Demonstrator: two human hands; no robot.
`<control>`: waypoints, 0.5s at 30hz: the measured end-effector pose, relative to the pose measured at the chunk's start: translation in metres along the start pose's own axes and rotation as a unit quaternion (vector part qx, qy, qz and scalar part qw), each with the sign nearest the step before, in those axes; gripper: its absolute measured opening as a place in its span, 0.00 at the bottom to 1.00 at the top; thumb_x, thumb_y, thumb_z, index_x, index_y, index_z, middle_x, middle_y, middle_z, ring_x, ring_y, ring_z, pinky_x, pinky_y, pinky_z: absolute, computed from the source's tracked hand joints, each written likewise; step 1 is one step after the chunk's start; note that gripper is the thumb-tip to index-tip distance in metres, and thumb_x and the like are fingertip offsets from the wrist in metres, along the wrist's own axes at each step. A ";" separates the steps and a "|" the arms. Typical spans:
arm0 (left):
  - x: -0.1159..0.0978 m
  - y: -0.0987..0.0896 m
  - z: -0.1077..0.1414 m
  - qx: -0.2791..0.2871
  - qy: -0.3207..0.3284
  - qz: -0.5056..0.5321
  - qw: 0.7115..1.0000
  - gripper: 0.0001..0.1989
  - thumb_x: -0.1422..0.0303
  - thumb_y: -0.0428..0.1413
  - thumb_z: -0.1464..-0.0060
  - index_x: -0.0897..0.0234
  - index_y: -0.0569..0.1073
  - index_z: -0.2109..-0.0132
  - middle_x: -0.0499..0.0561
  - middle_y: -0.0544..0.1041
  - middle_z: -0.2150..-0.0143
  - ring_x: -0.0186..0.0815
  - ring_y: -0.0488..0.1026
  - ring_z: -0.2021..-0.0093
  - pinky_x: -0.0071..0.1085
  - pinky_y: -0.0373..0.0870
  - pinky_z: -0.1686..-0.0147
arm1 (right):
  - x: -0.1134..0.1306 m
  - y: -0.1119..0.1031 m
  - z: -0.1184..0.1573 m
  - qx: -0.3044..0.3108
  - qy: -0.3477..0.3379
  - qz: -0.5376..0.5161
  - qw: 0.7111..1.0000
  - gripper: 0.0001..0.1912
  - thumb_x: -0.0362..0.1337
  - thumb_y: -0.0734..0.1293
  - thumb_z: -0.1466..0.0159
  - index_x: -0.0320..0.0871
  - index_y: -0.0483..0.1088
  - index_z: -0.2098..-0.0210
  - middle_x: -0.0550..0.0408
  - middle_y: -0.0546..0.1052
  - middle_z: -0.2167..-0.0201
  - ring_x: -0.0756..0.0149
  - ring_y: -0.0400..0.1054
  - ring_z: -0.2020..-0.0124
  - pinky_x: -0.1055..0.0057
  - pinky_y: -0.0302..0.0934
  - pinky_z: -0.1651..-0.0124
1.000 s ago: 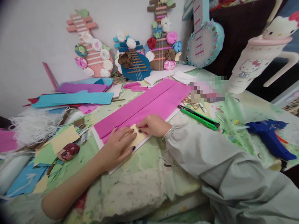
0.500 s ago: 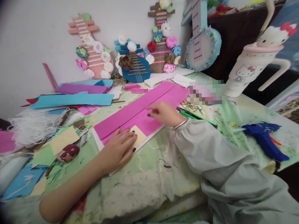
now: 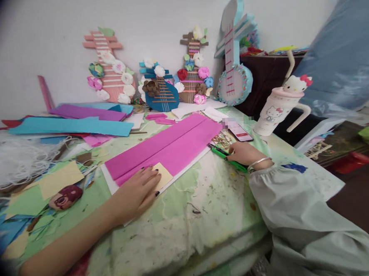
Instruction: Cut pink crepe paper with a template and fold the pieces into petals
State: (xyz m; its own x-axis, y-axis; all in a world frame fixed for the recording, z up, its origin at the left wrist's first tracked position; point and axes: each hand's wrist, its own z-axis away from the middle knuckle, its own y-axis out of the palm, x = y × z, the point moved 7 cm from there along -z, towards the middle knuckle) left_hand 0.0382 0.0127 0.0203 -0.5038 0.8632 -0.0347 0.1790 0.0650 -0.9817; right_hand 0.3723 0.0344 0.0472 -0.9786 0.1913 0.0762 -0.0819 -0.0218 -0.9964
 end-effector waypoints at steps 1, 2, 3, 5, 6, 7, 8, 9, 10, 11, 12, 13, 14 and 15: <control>0.000 0.000 0.000 0.003 -0.002 0.001 1.000 0.20 0.67 0.44 0.39 0.72 0.65 0.43 0.62 0.68 0.44 0.53 0.59 0.39 0.50 0.58 0.40 | 0.000 0.002 0.000 0.000 0.003 0.007 1.000 0.10 0.40 0.67 0.44 0.40 0.76 0.67 0.49 0.79 0.69 0.59 0.72 0.67 0.70 0.59 0.68; 0.000 0.001 0.000 0.005 -0.003 0.002 1.000 0.20 0.67 0.44 0.39 0.72 0.65 0.43 0.62 0.68 0.43 0.53 0.59 0.38 0.50 0.57 0.40 | 0.000 0.002 -0.002 -0.004 0.006 0.013 1.000 0.11 0.40 0.65 0.42 0.40 0.76 0.65 0.49 0.79 0.67 0.59 0.72 0.65 0.70 0.59 0.66; 0.000 0.001 0.001 0.008 -0.004 0.004 1.000 0.21 0.66 0.44 0.38 0.73 0.64 0.43 0.62 0.68 0.43 0.53 0.58 0.38 0.50 0.57 0.39 | 0.001 0.001 -0.005 -0.011 0.009 0.019 1.000 0.12 0.40 0.63 0.40 0.40 0.76 0.64 0.48 0.79 0.65 0.59 0.72 0.64 0.70 0.60 0.65; 0.000 0.002 0.001 0.014 -0.006 0.006 1.000 0.21 0.66 0.43 0.38 0.73 0.64 0.42 0.63 0.67 0.43 0.53 0.58 0.38 0.50 0.56 0.39 | 0.002 -0.004 -0.014 -0.026 0.016 0.032 0.999 0.14 0.39 0.61 0.38 0.39 0.75 0.61 0.47 0.79 0.62 0.59 0.72 0.61 0.70 0.60 0.62; 0.000 0.002 0.001 0.015 -0.007 0.006 1.000 0.21 0.66 0.43 0.38 0.73 0.64 0.43 0.63 0.67 0.43 0.53 0.58 0.38 0.50 0.56 0.39 | 0.003 -0.006 -0.020 -0.031 0.018 0.038 0.999 0.14 0.38 0.61 0.37 0.39 0.75 0.61 0.46 0.78 0.61 0.58 0.71 0.60 0.69 0.59 0.61; 0.000 0.002 0.001 0.016 -0.009 0.007 1.000 0.21 0.66 0.43 0.38 0.73 0.64 0.43 0.63 0.67 0.43 0.53 0.58 0.38 0.50 0.56 0.39 | 0.004 -0.007 -0.025 -0.032 0.019 0.044 0.998 0.13 0.38 0.61 0.38 0.38 0.75 0.61 0.45 0.78 0.61 0.57 0.71 0.60 0.69 0.59 0.61; 0.001 0.002 0.001 0.016 -0.009 0.008 1.000 0.21 0.66 0.43 0.38 0.73 0.64 0.43 0.63 0.67 0.43 0.53 0.58 0.38 0.50 0.57 0.40 | 0.006 -0.008 -0.029 -0.029 0.018 0.048 0.998 0.13 0.38 0.62 0.38 0.38 0.75 0.62 0.44 0.78 0.62 0.56 0.71 0.60 0.68 0.59 0.61; 0.001 0.001 0.001 0.015 -0.010 0.010 1.000 0.21 0.65 0.42 0.38 0.73 0.64 0.42 0.63 0.67 0.43 0.53 0.58 0.38 0.50 0.56 0.40 | 0.007 -0.007 -0.032 -0.022 0.014 0.051 0.998 0.12 0.38 0.63 0.39 0.37 0.75 0.64 0.43 0.78 0.63 0.55 0.72 0.61 0.68 0.59 0.62; 0.001 0.001 0.001 0.015 -0.009 0.011 1.000 0.22 0.65 0.43 0.38 0.73 0.64 0.42 0.63 0.67 0.43 0.53 0.58 0.38 0.50 0.56 0.39 | 0.008 -0.006 -0.033 -0.013 0.009 0.053 0.998 0.12 0.39 0.63 0.39 0.37 0.75 0.66 0.43 0.78 0.66 0.55 0.72 0.63 0.68 0.59 0.63; 0.000 0.001 0.001 0.015 -0.007 0.012 1.000 0.22 0.64 0.43 0.38 0.73 0.63 0.42 0.63 0.67 0.43 0.53 0.58 0.38 0.50 0.56 0.39 | 0.009 -0.004 -0.034 -0.004 0.001 0.052 0.999 0.12 0.39 0.64 0.40 0.37 0.75 0.68 0.43 0.78 0.68 0.55 0.72 0.64 0.68 0.59 0.64; 0.000 0.001 0.001 0.016 -0.006 0.013 1.000 0.23 0.63 0.43 0.38 0.73 0.63 0.42 0.64 0.67 0.43 0.53 0.58 0.38 0.50 0.56 0.39 | 0.009 -0.002 -0.032 0.004 -0.008 0.049 0.999 0.12 0.40 0.64 0.40 0.37 0.75 0.69 0.43 0.78 0.69 0.55 0.72 0.65 0.68 0.59 0.65; 0.000 0.001 0.001 0.017 -0.005 0.015 1.000 0.24 0.62 0.44 0.39 0.73 0.63 0.42 0.64 0.67 0.43 0.53 0.57 0.38 0.50 0.55 0.39 | 0.010 0.000 -0.030 0.010 -0.016 0.046 0.999 0.12 0.40 0.64 0.41 0.38 0.75 0.69 0.44 0.78 0.69 0.55 0.72 0.65 0.68 0.58 0.65; 0.000 0.001 0.001 0.018 -0.005 0.018 1.000 0.24 0.60 0.44 0.39 0.73 0.63 0.42 0.64 0.67 0.43 0.54 0.57 0.38 0.50 0.55 0.39 | 0.010 0.002 -0.027 0.013 -0.024 0.041 0.999 0.11 0.40 0.64 0.41 0.38 0.74 0.69 0.44 0.78 0.68 0.56 0.72 0.64 0.69 0.58 0.65; 0.000 0.000 0.001 0.017 -0.006 0.022 1.000 0.25 0.59 0.45 0.40 0.73 0.64 0.42 0.64 0.67 0.43 0.54 0.57 0.38 0.51 0.55 0.40 | 0.010 0.003 -0.023 0.016 -0.030 0.036 0.999 0.11 0.40 0.65 0.41 0.39 0.74 0.67 0.45 0.78 0.67 0.57 0.72 0.64 0.69 0.58 0.65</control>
State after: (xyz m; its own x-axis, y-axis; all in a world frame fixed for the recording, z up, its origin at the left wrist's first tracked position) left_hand 0.0375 0.0118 0.0198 -0.5063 0.8586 -0.0800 0.1717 0.0094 -0.9851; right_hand 0.3665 0.0587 0.0437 -0.9917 0.1286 0.0075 -0.0159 -0.0649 -0.9978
